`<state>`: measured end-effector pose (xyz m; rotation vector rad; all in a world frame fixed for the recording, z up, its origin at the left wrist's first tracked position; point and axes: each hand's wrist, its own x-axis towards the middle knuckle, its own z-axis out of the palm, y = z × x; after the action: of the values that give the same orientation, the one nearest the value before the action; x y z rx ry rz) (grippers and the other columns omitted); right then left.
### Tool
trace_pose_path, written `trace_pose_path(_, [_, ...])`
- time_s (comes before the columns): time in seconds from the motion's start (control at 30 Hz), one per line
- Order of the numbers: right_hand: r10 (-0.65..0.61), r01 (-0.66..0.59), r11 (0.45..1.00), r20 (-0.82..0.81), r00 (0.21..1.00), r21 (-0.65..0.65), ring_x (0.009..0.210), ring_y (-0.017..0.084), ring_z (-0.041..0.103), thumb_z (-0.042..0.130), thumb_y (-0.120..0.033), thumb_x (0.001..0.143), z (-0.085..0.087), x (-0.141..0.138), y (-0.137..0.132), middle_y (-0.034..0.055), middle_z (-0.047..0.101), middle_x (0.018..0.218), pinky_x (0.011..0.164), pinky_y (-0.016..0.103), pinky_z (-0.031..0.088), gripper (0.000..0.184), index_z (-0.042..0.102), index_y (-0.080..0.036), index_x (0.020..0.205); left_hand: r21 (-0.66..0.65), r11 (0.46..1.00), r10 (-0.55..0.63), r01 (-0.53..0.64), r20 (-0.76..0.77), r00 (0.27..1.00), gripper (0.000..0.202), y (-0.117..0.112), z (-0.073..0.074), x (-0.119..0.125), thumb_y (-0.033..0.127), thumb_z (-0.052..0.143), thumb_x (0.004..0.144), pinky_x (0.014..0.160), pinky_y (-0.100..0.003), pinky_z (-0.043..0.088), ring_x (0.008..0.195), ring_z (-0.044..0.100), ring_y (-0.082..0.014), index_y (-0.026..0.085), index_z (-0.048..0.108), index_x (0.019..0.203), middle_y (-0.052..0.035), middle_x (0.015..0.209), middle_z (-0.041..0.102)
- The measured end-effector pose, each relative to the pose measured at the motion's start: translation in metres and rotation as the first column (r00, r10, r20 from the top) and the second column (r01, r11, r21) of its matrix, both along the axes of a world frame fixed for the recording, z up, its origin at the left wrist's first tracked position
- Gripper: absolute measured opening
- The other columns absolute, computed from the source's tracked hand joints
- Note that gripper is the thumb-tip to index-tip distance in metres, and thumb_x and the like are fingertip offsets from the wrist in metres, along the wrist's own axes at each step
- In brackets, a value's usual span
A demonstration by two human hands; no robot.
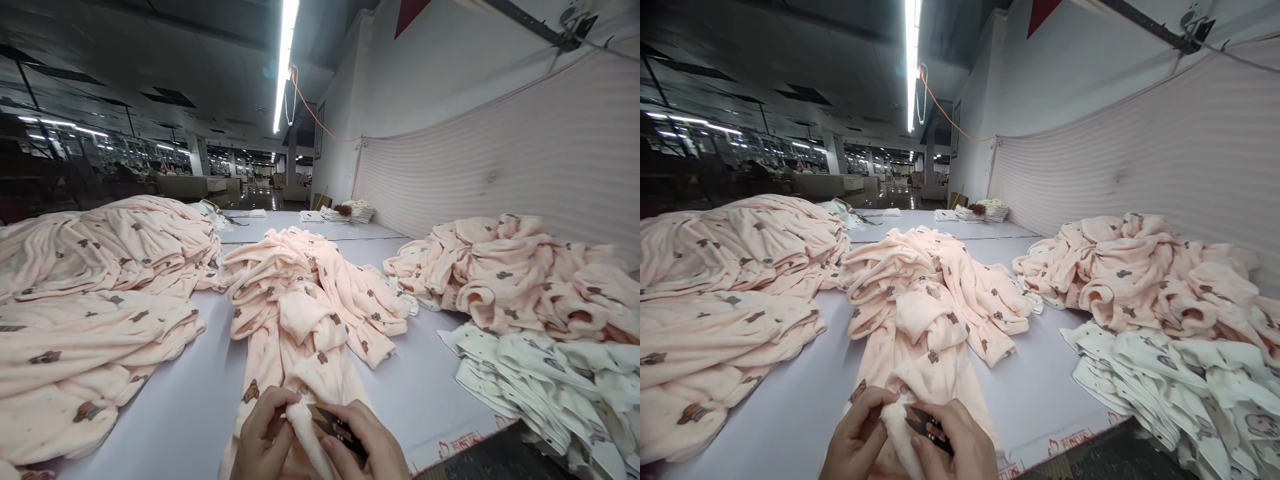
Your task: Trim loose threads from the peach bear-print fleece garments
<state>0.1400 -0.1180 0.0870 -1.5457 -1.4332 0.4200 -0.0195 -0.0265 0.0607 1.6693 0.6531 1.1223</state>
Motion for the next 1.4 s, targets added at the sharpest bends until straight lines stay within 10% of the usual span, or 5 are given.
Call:
trace_pose_path(0.3, [-0.039, 0.043, 0.997, -0.074, 0.996, 0.058, 0.076, 0.017, 0.067, 0.056, -0.042, 0.085, -0.008, 0.002, 0.007, 0.0017, 0.071, 0.082, 0.066, 0.02, 0.048, 0.023, 0.072, -0.029, 0.096, -0.035, 0.999, -0.016, 0.015, -0.018, 1.0, 0.012, 0.0, 0.009, 0.014, 0.022, 0.054, 0.083, 0.071, -0.024, 0.052, 0.084, 0.061, -0.0171, 0.025, 0.061, 0.093, -0.0004, 0.088, 0.061])
trace_pose_path(0.5, [-0.247, 0.272, 0.955, -0.192, 0.95, 0.12, 0.064, 0.017, 0.059, 0.065, -0.053, 0.074, -0.017, 0.002, 0.003, 0.0018, 0.063, 0.076, 0.057, 0.021, 0.045, 0.035, 0.066, -0.023, 0.091, 0.275, 0.961, 0.026, 0.021, -0.168, 0.986, 0.025, 0.003, 0.023, 0.042, 0.01, 0.046, 0.082, 0.073, -0.028, 0.053, 0.084, 0.062, -0.0181, 0.023, 0.061, 0.097, -0.0037, 0.089, 0.061])
trace_pose_path(1.0, [-0.374, 0.352, 0.924, -0.529, 0.762, -0.147, 0.05, 0.01, 0.034, 0.061, -0.06, 0.074, -0.027, 0.081, -0.019, -0.0071, 0.039, 0.055, 0.048, 0.02, 0.029, 0.042, 0.055, -0.019, 0.07, 0.347, 0.884, -0.096, 0.312, -0.52, 0.849, 0.03, -0.004, 0.013, 0.115, 0.018, 0.054, 0.078, 0.107, -0.069, 0.017, 0.126, 0.045, -0.0311, 0.025, 0.057, 0.107, -0.0101, 0.127, 0.056])
trace_pose_path(1.2, [-0.229, 0.211, 0.973, -0.505, 0.832, -0.093, 0.051, 0.009, 0.037, 0.061, -0.059, 0.074, -0.022, 0.07, -0.02, -0.0065, 0.041, 0.054, 0.049, 0.02, 0.03, 0.042, 0.054, -0.018, 0.065, 0.33, 0.913, -0.09, 0.24, -0.411, 0.907, 0.019, -0.01, 0.022, 0.127, 0.017, 0.048, 0.084, 0.103, -0.058, 0.034, 0.113, 0.054, -0.027, 0.023, 0.065, 0.09, -0.0092, 0.115, 0.059])
trace_pose_path(1.4, [-0.356, 0.357, 0.934, -0.059, 0.933, 0.005, 0.08, 0.02, 0.061, 0.059, -0.046, 0.082, -0.015, 0.079, -0.029, 0.0026, 0.065, 0.088, 0.071, 0.025, 0.045, 0.028, 0.065, -0.024, 0.098, -0.044, 0.97, -0.241, 0.238, -0.201, 0.949, 0.032, 0.011, 0.024, 0.122, 0.039, 0.044, 0.091, 0.091, -0.038, 0.048, 0.098, 0.059, -0.021, 0.022, 0.071, 0.087, -0.005, 0.095, 0.063])
